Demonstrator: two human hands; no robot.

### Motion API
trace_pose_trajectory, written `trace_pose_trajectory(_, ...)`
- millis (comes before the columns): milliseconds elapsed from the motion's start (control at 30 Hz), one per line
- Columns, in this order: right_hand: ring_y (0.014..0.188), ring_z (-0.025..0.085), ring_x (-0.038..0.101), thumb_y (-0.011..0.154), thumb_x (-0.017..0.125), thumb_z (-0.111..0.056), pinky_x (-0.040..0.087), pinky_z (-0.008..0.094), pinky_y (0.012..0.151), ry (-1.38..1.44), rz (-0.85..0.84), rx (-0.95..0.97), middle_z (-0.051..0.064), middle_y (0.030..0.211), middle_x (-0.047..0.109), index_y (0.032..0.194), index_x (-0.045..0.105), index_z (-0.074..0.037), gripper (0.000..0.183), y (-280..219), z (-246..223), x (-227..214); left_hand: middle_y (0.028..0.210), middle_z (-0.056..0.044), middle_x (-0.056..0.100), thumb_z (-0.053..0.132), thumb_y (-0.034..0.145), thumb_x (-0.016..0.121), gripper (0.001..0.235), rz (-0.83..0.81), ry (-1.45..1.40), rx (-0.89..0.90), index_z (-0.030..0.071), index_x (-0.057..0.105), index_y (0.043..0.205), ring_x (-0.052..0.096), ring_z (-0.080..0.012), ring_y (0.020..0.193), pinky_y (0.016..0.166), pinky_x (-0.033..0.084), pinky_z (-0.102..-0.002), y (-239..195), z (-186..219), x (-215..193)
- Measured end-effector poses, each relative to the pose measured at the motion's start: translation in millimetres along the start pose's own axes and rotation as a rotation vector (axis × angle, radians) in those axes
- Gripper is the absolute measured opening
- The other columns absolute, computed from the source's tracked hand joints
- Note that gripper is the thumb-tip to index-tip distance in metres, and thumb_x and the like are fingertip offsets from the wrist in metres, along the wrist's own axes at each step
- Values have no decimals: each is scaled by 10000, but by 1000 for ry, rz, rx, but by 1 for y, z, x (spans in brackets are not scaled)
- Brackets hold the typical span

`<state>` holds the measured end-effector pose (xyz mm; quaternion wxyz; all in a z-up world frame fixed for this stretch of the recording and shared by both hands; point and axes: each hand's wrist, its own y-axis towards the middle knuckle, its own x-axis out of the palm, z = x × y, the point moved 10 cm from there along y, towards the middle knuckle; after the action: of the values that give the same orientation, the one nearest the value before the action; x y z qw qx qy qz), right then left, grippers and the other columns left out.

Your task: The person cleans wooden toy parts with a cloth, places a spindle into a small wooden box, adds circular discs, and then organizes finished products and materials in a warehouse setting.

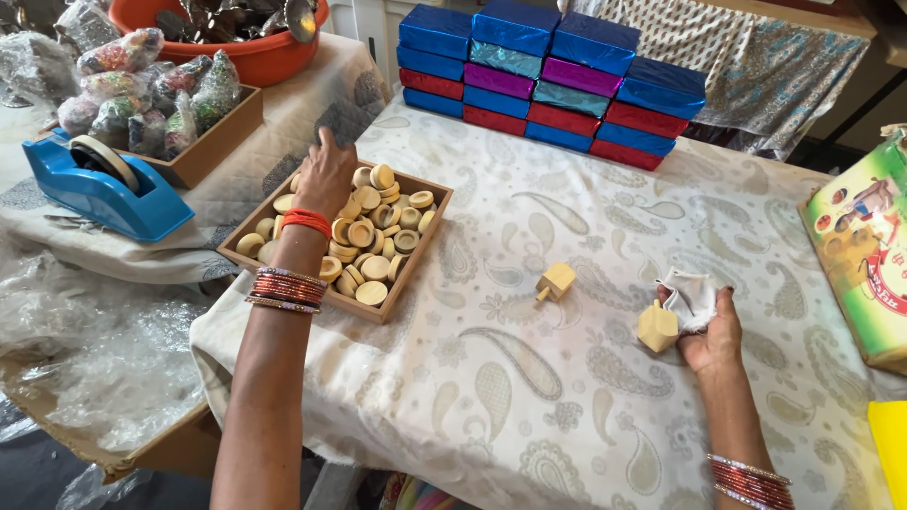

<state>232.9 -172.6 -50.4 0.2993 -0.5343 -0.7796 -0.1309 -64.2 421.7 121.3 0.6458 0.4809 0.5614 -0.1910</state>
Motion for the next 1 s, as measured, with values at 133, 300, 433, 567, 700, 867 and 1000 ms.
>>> trace_pose_trajectory(133,1195,397,652,1129,296,-562,553,524,1064,12,4,-8,237,1426,572,1510,426,5,695,-2,-1,1,1389,-323,426,-98,807,682,321,56,-114,-18,-71,638,1124,628,-416,1112,926,612,-433,0,16,-44)
trace_pose_trajectory(300,1186,384,652,1108,296,-568,554,523,1050,-10,25,0,220,1414,573,1505,416,-12,694,-7,-2,7,1274,-269,534,23,893,684,303,-134,-525,41,14,669,1196,631,-388,1057,900,608,-395,-2,40,-42)
trace_pose_trajectory(433,1186,388,657,1120,286,-569,557,521,1053,-13,23,11,242,1407,572,1506,415,16,713,-8,0,9,1139,-195,641,148,893,755,329,-237,-357,265,-6,656,1167,654,-310,1029,916,574,-417,-25,72,-31)
trace_pose_trajectory(567,1190,387,657,1122,282,-558,564,519,1061,-6,24,-3,246,1410,570,1509,412,20,707,-9,-2,8,1075,-166,683,164,967,691,335,-262,-228,306,16,623,1260,688,-287,959,878,605,-415,-46,83,-33)
trace_pose_trajectory(700,1189,384,658,1121,284,-553,568,515,1064,-5,25,-2,236,1415,569,1510,407,13,698,-11,-2,10,1048,-129,677,103,869,716,307,-72,-116,412,135,713,1175,642,-279,1013,961,534,-454,-69,90,-57)
trace_pose_trajectory(867,1193,381,658,1127,282,-554,567,510,1063,-9,8,-5,235,1417,570,1515,413,11,699,-8,-1,8,1125,-65,686,61,942,683,147,-203,87,409,110,732,1072,638,-230,1142,1102,503,-420,-90,69,3)
trace_pose_trajectory(1000,1194,378,656,1125,286,-550,567,513,1063,-18,13,-15,226,1415,573,1514,415,9,694,-10,-2,9,1141,-103,666,152,854,739,358,-71,-114,449,59,684,1195,566,-288,1214,1128,415,-493,-95,74,-15)
